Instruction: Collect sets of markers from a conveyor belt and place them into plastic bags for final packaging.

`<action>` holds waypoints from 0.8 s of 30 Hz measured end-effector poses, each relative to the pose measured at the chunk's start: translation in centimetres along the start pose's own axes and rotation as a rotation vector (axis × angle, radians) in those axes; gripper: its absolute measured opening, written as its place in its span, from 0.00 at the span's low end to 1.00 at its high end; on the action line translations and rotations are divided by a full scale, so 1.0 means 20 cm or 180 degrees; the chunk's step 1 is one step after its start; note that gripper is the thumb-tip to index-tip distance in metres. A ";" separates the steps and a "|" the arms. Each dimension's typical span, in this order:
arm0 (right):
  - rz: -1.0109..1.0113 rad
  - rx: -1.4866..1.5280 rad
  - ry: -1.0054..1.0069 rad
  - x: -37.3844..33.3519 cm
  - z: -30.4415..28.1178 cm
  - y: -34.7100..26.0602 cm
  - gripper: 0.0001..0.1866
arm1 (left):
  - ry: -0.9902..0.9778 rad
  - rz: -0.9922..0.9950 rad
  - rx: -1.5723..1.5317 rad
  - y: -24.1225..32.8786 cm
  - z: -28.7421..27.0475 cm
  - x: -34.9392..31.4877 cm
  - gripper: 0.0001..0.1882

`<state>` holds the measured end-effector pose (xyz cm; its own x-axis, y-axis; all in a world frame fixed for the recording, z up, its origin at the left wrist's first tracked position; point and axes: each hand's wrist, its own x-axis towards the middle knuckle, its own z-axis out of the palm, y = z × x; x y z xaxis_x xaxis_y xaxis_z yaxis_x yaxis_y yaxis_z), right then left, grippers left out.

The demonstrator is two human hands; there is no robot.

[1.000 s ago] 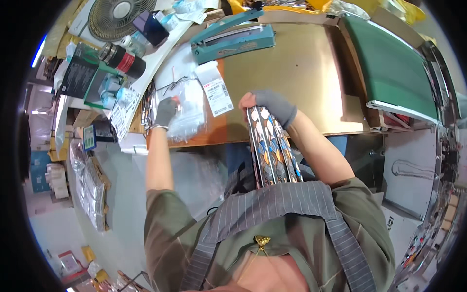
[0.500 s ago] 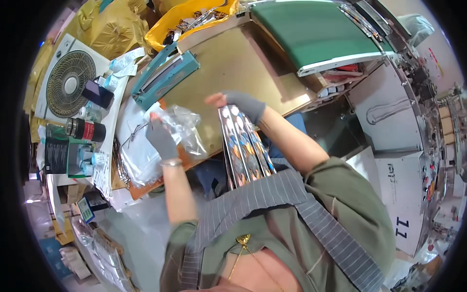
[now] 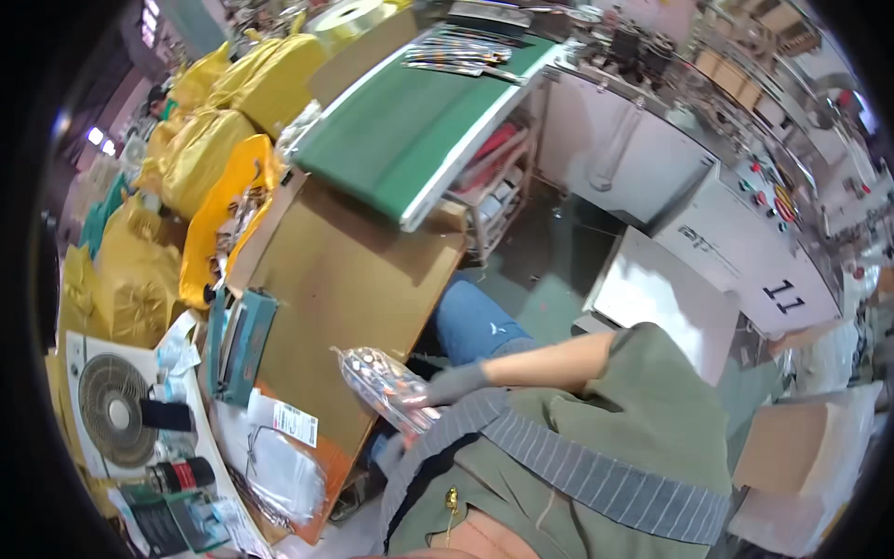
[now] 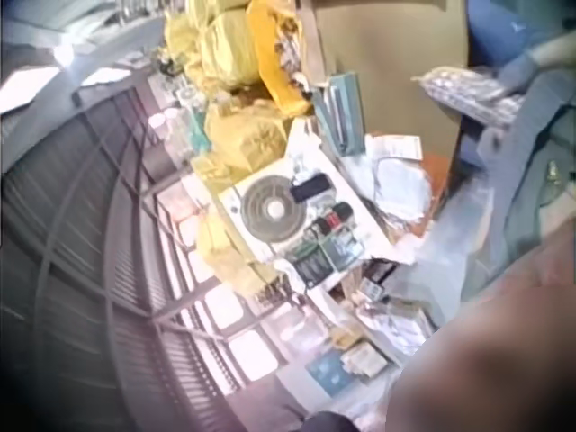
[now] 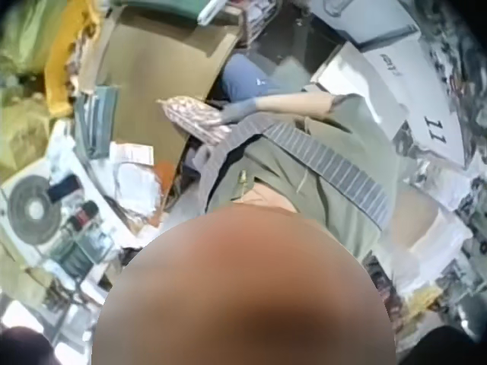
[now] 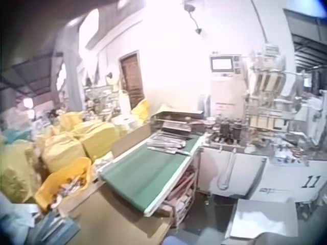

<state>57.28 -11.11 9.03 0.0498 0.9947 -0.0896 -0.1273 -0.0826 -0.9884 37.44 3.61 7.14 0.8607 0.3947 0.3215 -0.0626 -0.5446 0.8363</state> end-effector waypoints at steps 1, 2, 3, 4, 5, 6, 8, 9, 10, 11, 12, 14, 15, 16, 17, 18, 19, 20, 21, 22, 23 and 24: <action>0.1128 -0.2267 -0.0347 0.05 -0.05 -0.34 0.33 | -0.0147 -0.0194 -0.0174 -0.02 0.00 -0.08 0.10; 0.0770 -0.2783 0.0818 0.06 -0.07 -0.48 0.26 | -0.0220 -0.0799 0.0374 0.39 -0.06 0.26 0.11; -0.0126 -0.3023 0.1681 0.14 -0.12 -0.46 0.20 | -0.0079 -0.0830 0.0199 0.55 -0.05 0.46 0.07; -0.1073 -0.3062 0.2229 0.26 -0.15 -0.51 0.13 | -0.0115 -0.0846 0.0549 0.46 -0.13 0.55 0.09; -0.1470 -0.3115 0.2140 0.33 -0.16 -0.62 0.11 | 0.0207 -0.0392 0.0251 0.52 -0.17 0.69 0.10; -0.1864 -0.3161 0.2037 0.37 -0.15 -0.74 0.09 | 0.0710 0.0054 0.0282 0.47 -0.23 0.81 0.07; -0.2245 -0.3082 0.2061 0.40 -0.16 -0.91 0.09 | 0.1385 -0.0161 0.0597 0.49 -0.40 1.00 0.03; -0.1917 -0.3190 0.1997 0.43 -0.19 -0.99 0.10 | 0.0893 -0.0047 0.1315 0.31 -0.63 1.05 0.07; -0.1583 -0.3293 0.1878 0.49 -0.24 -1.05 0.10 | 0.0405 0.0009 0.2019 0.14 -0.82 1.04 0.13; -0.0593 -0.3870 0.1603 0.55 -0.33 -1.13 0.11 | -0.0434 -0.0677 0.1684 0.28 -0.80 1.06 0.15; 0.0393 -0.4402 0.1263 0.62 -0.40 -1.20 0.11 | -0.1236 -0.1357 0.1296 0.45 -0.76 1.13 0.18; -0.0010 -0.4227 0.1971 0.70 -0.47 -1.20 0.11 | -0.0452 -0.0957 0.1331 0.48 -0.68 1.22 0.16; -0.1156 -0.3453 0.2608 0.71 -0.50 -1.16 0.10 | 0.0397 -0.0330 0.1221 0.41 -0.70 1.25 0.16; -0.1053 -0.3300 0.2642 0.69 -0.47 -1.20 0.10 | 0.1349 0.0866 0.1597 0.32 -0.73 1.27 0.16; -0.0800 -0.3643 0.2454 0.71 -0.54 -1.16 0.09 | 0.1062 0.0501 0.1766 0.38 -0.67 1.31 0.15; -0.0009 -0.4190 0.1707 0.73 -0.63 -1.16 0.13 | 0.0471 -0.0217 0.1310 0.42 -0.65 1.36 0.15; -0.0133 -0.4099 0.1681 0.75 -0.70 -1.14 0.11 | -0.0080 -0.0910 0.0823 0.48 -0.67 1.37 0.15; -0.0460 -0.3563 0.1843 0.72 -0.68 -1.20 0.12 | 0.0008 -0.0990 0.0829 0.53 -0.69 1.33 0.15; -0.1074 -0.3294 0.1962 0.69 -0.71 -1.17 0.10 | 0.0191 -0.0972 0.0625 0.59 -0.69 1.32 0.16; -0.1683 -0.2998 0.2076 0.68 -0.73 -1.17 0.09 | 0.0369 -0.0932 0.0422 0.62 -0.70 1.32 0.16; -0.1674 -0.2980 0.2032 0.69 -0.70 -1.17 0.09 | 0.0610 -0.0672 0.0362 0.57 -0.71 1.28 0.15; -0.0311 -0.2554 0.1385 0.69 -0.68 -1.19 0.09 | 0.0629 -0.0701 0.0366 0.52 -0.71 1.25 0.15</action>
<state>74.42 3.80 29.66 0.4136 0.9023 0.1215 0.6149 -0.1785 -0.7681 51.02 18.31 30.22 0.7316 0.6425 0.2279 0.1816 -0.5058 0.8433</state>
